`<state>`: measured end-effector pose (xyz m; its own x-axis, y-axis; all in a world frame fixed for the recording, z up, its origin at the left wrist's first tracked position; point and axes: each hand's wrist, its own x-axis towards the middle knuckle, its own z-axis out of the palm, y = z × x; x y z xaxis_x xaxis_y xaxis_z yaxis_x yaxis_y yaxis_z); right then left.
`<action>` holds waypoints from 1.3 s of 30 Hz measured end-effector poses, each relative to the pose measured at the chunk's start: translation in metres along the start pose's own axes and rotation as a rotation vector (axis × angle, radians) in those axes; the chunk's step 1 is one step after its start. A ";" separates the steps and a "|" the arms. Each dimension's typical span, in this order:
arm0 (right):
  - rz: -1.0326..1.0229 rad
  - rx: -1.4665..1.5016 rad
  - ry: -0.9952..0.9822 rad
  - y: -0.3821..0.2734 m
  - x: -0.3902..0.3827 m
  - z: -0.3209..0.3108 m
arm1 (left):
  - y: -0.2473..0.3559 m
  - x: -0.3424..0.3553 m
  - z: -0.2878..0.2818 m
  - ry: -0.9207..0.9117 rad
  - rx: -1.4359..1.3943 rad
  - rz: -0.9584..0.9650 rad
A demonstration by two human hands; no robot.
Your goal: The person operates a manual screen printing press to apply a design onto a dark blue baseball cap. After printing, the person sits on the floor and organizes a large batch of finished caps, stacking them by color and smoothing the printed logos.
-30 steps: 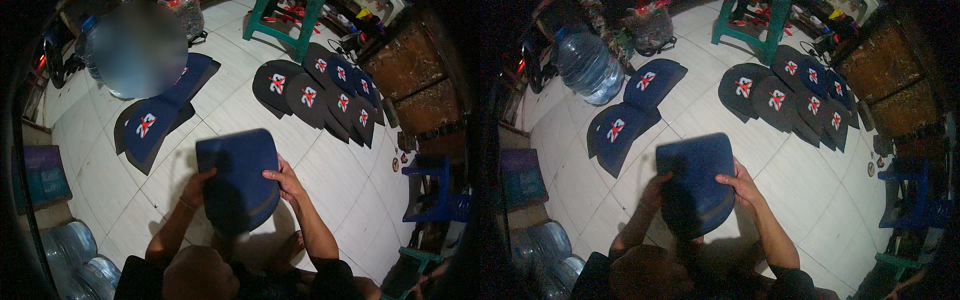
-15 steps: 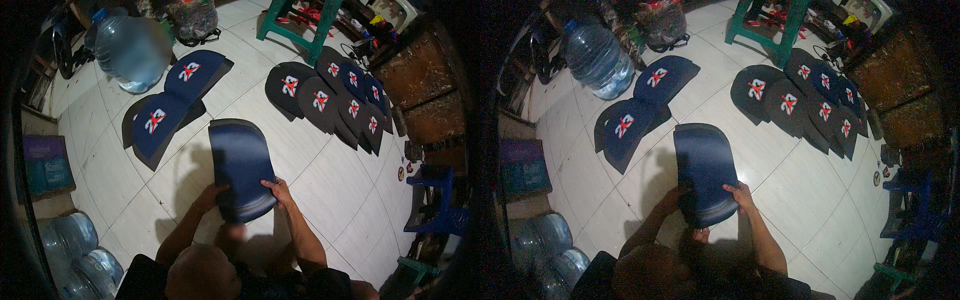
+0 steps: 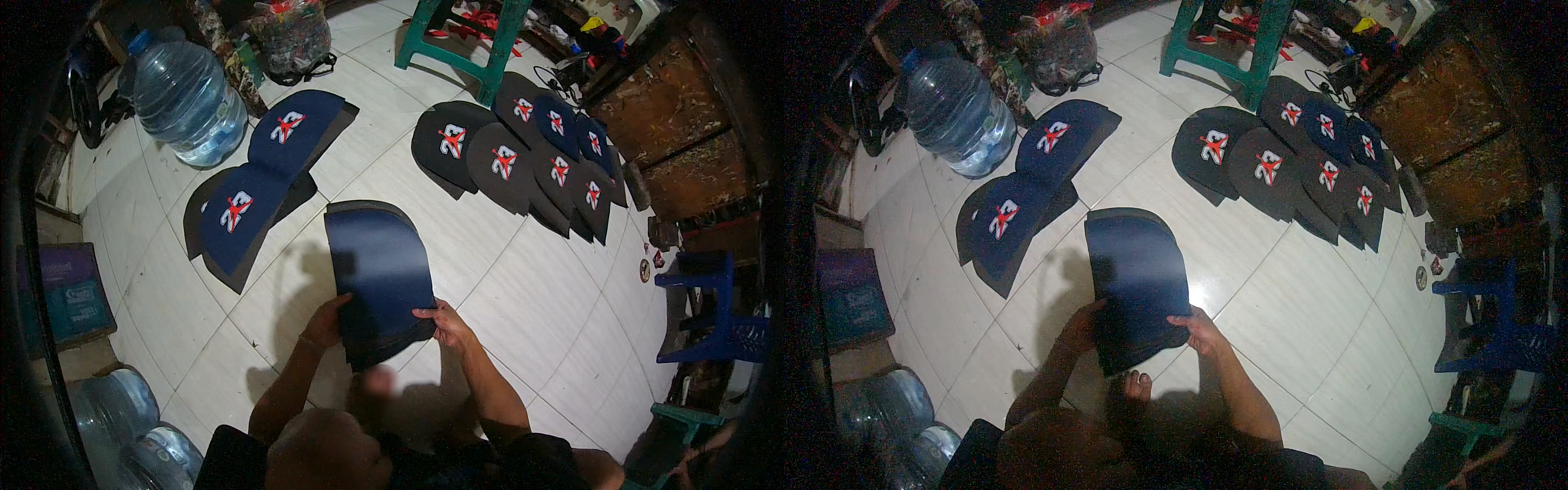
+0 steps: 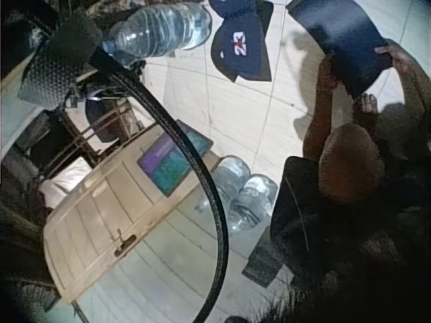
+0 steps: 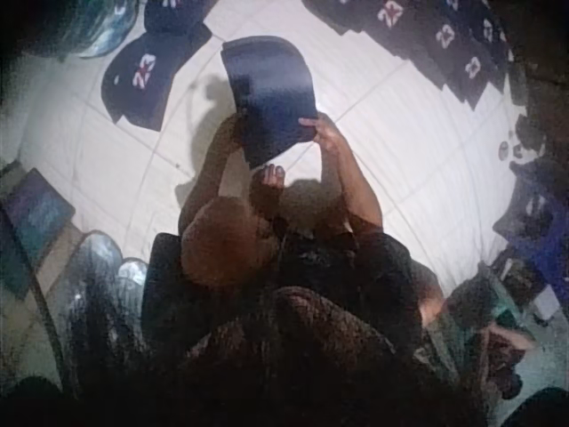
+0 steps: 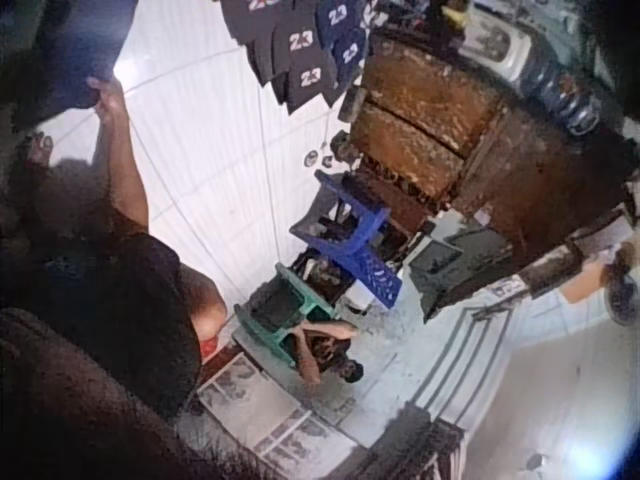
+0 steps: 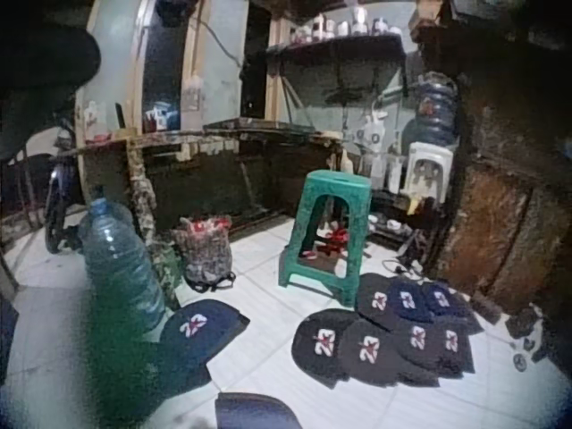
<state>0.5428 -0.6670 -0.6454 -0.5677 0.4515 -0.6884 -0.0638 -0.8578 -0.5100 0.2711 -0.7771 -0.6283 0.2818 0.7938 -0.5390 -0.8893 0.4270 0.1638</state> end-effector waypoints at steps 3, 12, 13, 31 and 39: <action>-0.162 -0.462 0.077 -0.003 0.002 0.013 | -0.012 0.006 -0.002 0.173 0.530 0.222; -0.459 -1.128 0.144 0.011 -0.025 0.083 | -0.039 0.044 0.005 0.368 0.703 0.341; -0.470 -1.261 0.171 0.016 -0.028 0.094 | -0.032 0.044 0.016 0.341 0.704 0.327; -0.663 -0.527 -0.195 -0.098 -0.045 0.134 | -0.008 -0.030 0.136 0.279 1.366 0.795; -0.711 -1.430 -0.178 -0.090 -0.018 0.069 | -0.013 0.011 0.089 0.193 1.362 1.069</action>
<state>0.5016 -0.6150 -0.5519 -0.8495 0.5182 -0.0988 0.3803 0.4718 -0.7954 0.3175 -0.7352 -0.5629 -0.3116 0.9298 0.1958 0.3036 -0.0978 0.9478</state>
